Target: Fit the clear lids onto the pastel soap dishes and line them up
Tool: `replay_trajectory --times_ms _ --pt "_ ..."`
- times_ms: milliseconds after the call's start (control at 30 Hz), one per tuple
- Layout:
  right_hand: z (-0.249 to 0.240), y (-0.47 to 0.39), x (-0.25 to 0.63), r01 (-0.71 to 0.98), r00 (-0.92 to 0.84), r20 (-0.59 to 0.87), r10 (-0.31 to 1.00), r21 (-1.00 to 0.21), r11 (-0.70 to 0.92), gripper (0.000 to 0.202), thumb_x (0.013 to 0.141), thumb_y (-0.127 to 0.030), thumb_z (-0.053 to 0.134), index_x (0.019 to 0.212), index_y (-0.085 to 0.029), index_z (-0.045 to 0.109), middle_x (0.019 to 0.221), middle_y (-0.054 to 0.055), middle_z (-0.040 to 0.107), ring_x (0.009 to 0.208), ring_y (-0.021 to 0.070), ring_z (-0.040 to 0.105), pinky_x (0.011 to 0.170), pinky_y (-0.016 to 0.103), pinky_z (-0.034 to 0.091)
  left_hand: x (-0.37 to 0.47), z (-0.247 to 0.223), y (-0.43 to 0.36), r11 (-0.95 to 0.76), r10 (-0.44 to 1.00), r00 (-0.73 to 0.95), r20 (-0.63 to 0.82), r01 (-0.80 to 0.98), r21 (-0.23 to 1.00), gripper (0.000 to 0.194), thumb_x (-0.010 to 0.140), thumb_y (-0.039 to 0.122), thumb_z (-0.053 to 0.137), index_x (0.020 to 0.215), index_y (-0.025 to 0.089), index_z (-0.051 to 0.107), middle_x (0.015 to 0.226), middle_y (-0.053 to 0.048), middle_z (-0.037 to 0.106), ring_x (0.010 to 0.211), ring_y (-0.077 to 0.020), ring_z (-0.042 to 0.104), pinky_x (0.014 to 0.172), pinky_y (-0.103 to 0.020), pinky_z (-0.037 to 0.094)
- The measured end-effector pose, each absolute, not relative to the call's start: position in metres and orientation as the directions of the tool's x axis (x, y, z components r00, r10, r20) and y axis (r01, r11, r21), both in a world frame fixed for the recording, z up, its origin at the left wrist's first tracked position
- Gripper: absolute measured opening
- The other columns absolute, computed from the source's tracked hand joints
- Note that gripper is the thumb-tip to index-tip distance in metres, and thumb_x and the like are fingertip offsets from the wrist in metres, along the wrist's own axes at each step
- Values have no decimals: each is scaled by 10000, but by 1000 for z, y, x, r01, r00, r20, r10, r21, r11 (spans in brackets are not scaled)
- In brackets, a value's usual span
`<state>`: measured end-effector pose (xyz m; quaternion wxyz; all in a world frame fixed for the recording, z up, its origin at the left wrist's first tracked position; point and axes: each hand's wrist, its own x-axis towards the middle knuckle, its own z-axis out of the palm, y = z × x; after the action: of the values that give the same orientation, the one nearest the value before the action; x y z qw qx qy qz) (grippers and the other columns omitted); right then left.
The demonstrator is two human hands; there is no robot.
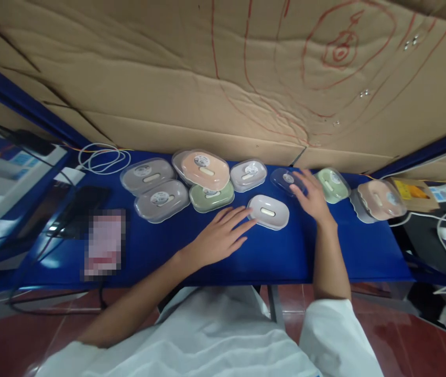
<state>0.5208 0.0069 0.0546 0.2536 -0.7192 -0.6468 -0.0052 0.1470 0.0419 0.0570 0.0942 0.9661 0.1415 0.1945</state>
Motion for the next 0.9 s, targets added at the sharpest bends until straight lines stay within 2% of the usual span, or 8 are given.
replay_trajectory --times_ms 100,200,267,367,567,733,833,900 --pt "40 -9 558 902 431 510 745 -220 -371 693 1017 -639 523 1541 -187 546 1632 219 480 1546 416 395 1222 727 276 181 46 54 -958 248 919 307 186 217 618 1048 362 621 1609 187 431 1715 -143 409 1603 -315 357 1287 -539 269" --pt "27 -20 585 813 570 505 648 -232 -535 753 1002 -682 487 1501 -125 578 1529 284 550 1437 471 477 1113 766 365 192 30 59 -959 238 926 294 176 223 506 1062 384 614 1521 194 522 1605 -123 561 1524 -290 467 1269 -538 260" --pt "23 -22 590 827 554 486 676 -228 -514 732 988 -710 495 1422 -143 655 1424 268 628 1330 438 555 1079 694 436 190 26 60 -953 253 922 292 185 240 334 1081 362 588 1377 211 618 1465 -87 672 1407 -259 564 1223 -512 298" --pt "24 -17 580 890 454 482 749 -222 -397 676 991 -707 524 1396 -191 688 1374 205 680 1279 377 606 1109 600 462 183 28 62 -945 280 915 289 209 253 208 1093 342 568 1227 217 666 1326 -57 721 1279 -238 610 1086 -447 382" --pt "30 -7 550 916 369 420 829 -316 -248 520 1052 -569 509 1382 -212 693 1362 146 727 1310 319 648 1149 532 477 181 34 62 -946 289 904 316 217 242 217 1104 355 545 1182 195 670 1244 -53 727 1210 -236 612 955 -382 408" --pt "37 -7 543 900 435 485 759 -248 -358 470 1039 -493 491 1349 -198 684 1397 179 676 1331 368 616 1096 616 468 182 33 60 -937 349 817 460 290 197 209 1111 313 532 1178 181 679 1172 -50 751 1126 -225 642 908 -387 421" --pt "43 -11 536 934 347 383 856 -223 -279 440 1045 -532 500 1203 -203 746 1183 149 762 1157 337 695 1019 530 530 181 30 60 -920 390 751 532 335 202 194 1099 276 555 1204 179 686 1182 -52 756 1120 -217 649 949 -391 437" --pt "45 -14 528 955 285 284 916 -163 -247 467 1020 -590 557 1233 -221 748 1216 143 769 1144 344 704 998 517 540 180 28 60 -908 417 736 533 355 221 181 1083 228 567 1200 184 698 1227 -67 745 1176 -233 640 992 -399 445"
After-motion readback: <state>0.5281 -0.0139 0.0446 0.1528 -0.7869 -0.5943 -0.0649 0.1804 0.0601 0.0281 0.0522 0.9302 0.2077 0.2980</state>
